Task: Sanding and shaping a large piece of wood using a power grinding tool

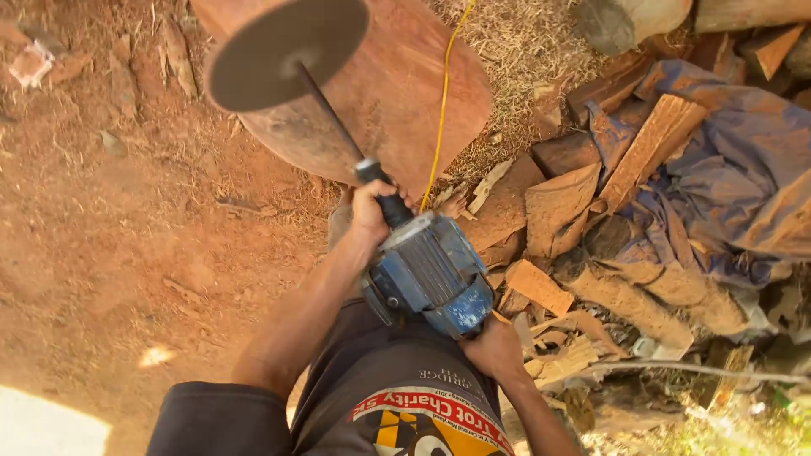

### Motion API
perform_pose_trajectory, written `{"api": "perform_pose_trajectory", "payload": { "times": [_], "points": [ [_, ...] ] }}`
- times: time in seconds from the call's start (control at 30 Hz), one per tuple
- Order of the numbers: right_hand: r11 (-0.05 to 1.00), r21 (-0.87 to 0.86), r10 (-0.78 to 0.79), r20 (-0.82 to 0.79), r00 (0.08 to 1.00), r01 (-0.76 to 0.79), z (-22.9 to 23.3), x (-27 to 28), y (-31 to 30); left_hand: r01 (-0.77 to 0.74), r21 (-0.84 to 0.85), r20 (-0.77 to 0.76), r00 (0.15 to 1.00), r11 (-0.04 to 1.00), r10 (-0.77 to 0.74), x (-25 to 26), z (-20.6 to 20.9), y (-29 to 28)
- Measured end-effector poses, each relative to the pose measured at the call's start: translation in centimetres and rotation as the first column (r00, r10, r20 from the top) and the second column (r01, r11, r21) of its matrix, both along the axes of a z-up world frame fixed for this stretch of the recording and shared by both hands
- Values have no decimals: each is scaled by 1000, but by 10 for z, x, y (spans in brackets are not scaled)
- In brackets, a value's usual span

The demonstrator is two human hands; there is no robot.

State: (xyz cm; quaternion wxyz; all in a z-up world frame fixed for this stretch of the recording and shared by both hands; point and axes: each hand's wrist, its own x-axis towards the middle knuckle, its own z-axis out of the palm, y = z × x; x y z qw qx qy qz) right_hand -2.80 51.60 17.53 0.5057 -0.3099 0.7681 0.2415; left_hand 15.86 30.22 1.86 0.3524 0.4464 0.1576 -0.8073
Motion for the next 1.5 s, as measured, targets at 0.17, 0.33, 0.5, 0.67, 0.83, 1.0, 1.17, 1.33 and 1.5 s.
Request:
{"api": "perform_pose_trajectory", "payload": {
  "times": [0.17,0.33,0.5,0.67,0.83,1.0,1.17,1.33,1.5],
  "points": [
    [987,-128,103,59,993,-94,2,-18,-61,-101,-114,104,988,988,113,14,-8,-26],
    [978,-177,132,86,988,-115,-20,-71,-29,-133,-93,102,985,987,142,-31,-25,2],
    [986,108,129,-31,991,-125,-18,-108,46,-81,6,22,996,997,81,-106,-91,88],
    [981,123,160,-50,986,-153,-24,-115,42,-109,40,25,994,993,108,-93,-66,91],
    [987,-6,159,23,987,-159,-32,-68,-34,-173,-48,103,979,984,177,-32,-34,8],
    [970,-144,200,12,980,-196,-34,-54,-58,-259,-178,36,962,949,269,-7,-8,-37],
    [964,-116,235,-33,971,-237,-9,-90,-21,-262,-19,-128,958,965,257,-58,-47,14],
    [946,135,315,-147,938,-296,46,-124,-14,-370,104,-261,885,923,384,-113,-42,81],
    [843,215,525,-131,841,-493,20,-145,-67,-462,222,-138,857,859,497,-98,-52,77]
  ]
}}
